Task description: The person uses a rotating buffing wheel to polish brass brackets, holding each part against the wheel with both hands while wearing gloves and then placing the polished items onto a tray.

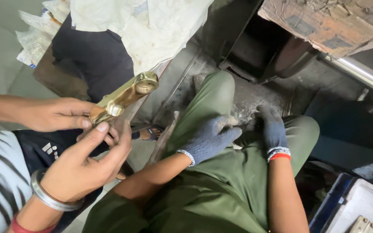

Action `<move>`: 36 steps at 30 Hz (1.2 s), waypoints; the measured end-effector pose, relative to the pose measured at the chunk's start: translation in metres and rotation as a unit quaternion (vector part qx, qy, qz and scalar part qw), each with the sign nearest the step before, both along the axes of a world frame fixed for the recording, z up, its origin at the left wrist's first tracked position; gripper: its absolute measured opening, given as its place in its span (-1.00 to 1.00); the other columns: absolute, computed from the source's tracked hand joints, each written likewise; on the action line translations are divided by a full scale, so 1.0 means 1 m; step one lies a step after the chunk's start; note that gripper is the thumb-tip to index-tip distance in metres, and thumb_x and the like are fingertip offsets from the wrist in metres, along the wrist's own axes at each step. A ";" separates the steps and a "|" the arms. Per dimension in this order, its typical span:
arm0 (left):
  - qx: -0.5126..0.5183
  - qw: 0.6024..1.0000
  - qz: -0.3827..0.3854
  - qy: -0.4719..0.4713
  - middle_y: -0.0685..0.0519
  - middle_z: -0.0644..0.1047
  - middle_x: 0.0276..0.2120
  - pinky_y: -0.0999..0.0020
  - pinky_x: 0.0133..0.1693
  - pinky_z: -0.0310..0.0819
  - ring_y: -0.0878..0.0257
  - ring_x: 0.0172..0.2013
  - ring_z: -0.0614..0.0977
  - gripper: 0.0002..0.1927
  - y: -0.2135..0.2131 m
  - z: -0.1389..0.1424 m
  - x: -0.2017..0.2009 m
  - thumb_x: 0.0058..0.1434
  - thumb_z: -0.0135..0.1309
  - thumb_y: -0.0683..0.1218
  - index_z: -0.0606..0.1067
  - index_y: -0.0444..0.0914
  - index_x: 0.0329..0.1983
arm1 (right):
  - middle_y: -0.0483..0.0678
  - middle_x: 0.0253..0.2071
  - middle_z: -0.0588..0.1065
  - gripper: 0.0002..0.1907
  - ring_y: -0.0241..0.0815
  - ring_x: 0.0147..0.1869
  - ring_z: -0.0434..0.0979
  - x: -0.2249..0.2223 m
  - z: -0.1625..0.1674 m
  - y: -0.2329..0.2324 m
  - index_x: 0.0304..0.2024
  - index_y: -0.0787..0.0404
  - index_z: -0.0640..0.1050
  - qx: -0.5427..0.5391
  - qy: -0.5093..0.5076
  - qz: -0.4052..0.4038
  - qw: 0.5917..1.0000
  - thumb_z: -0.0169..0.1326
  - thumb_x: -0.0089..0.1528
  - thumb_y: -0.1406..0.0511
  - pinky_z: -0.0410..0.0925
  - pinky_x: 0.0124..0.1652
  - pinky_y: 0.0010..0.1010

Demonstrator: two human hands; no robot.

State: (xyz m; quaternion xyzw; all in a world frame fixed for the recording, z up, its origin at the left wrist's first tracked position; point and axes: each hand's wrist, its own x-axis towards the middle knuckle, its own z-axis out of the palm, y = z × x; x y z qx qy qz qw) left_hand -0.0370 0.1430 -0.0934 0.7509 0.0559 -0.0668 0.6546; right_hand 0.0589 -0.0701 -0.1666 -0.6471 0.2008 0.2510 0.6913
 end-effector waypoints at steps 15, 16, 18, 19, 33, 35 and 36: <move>-0.186 0.971 -0.041 0.143 0.13 0.50 -0.23 0.44 -0.36 0.66 0.42 -0.27 0.56 -0.71 -0.018 0.023 0.021 0.31 0.13 -0.04 0.52 -0.30 0.00 | -0.08 -0.12 0.57 -0.60 -0.29 -0.08 0.52 -0.008 -0.010 -0.001 0.11 0.26 0.54 -0.054 -0.062 0.059 0.995 0.04 0.34 0.14 0.37 -0.05 -0.49; -0.183 0.972 -0.039 0.144 0.13 0.51 -0.23 0.44 -0.35 0.67 0.41 -0.27 0.57 -0.69 -0.019 0.022 0.020 0.29 0.14 -0.04 0.51 -0.29 0.03 | -0.08 -0.12 0.57 -0.60 -0.29 -0.07 0.51 -0.007 -0.012 -0.001 0.11 0.26 0.55 -0.060 -0.072 0.069 0.993 0.03 0.35 0.14 0.37 -0.04 -0.49; -0.177 0.971 -0.035 0.155 0.11 0.52 -0.22 0.43 -0.33 0.68 0.39 -0.26 0.59 -0.65 -0.020 0.020 0.019 0.27 0.15 -0.04 0.51 -0.29 0.06 | -0.08 -0.11 0.57 -0.60 -0.29 -0.06 0.50 -0.006 -0.015 0.000 0.10 0.28 0.55 -0.074 -0.089 0.091 0.989 0.01 0.36 0.15 0.36 -0.03 -0.48; -0.174 0.970 -0.033 0.164 0.10 0.52 -0.23 0.43 -0.33 0.68 0.38 -0.27 0.59 -0.64 -0.020 0.019 0.019 0.27 0.16 -0.03 0.51 -0.29 0.07 | -0.08 -0.12 0.57 -0.60 -0.27 -0.07 0.50 -0.005 -0.016 0.001 0.10 0.28 0.55 -0.067 -0.075 0.086 0.991 0.01 0.36 0.15 0.36 -0.04 -0.47; 0.020 0.999 -0.038 -0.031 -0.06 0.63 -0.26 0.29 -0.14 0.53 0.14 -0.24 0.68 -0.76 -0.004 -0.016 0.028 0.28 0.09 0.00 0.57 -0.28 -0.22 | -0.06 -0.21 0.56 -0.59 -0.28 -0.17 0.49 -0.009 -0.002 0.008 0.09 0.31 0.56 -0.162 -0.089 0.132 0.974 0.01 0.37 0.13 0.36 -0.13 -0.45; 0.033 0.999 -0.042 0.001 -0.08 0.65 -0.27 0.28 -0.15 0.54 0.12 -0.25 0.70 -0.75 -0.004 -0.015 0.029 0.26 0.10 0.01 0.59 -0.27 -0.22 | -0.06 -0.20 0.57 -0.58 -0.28 -0.17 0.51 -0.009 -0.001 0.009 0.11 0.29 0.55 -0.153 -0.072 0.123 0.978 0.01 0.35 0.13 0.38 -0.13 -0.46; 0.036 0.999 -0.036 -0.001 -0.08 0.65 -0.25 0.28 -0.15 0.55 0.12 -0.23 0.71 -0.74 -0.004 -0.013 0.029 0.25 0.10 0.02 0.59 -0.26 -0.19 | -0.07 -0.19 0.58 -0.57 -0.29 -0.17 0.52 -0.010 0.001 0.010 0.12 0.29 0.54 -0.147 -0.064 0.118 0.980 0.01 0.35 0.13 0.38 -0.13 -0.46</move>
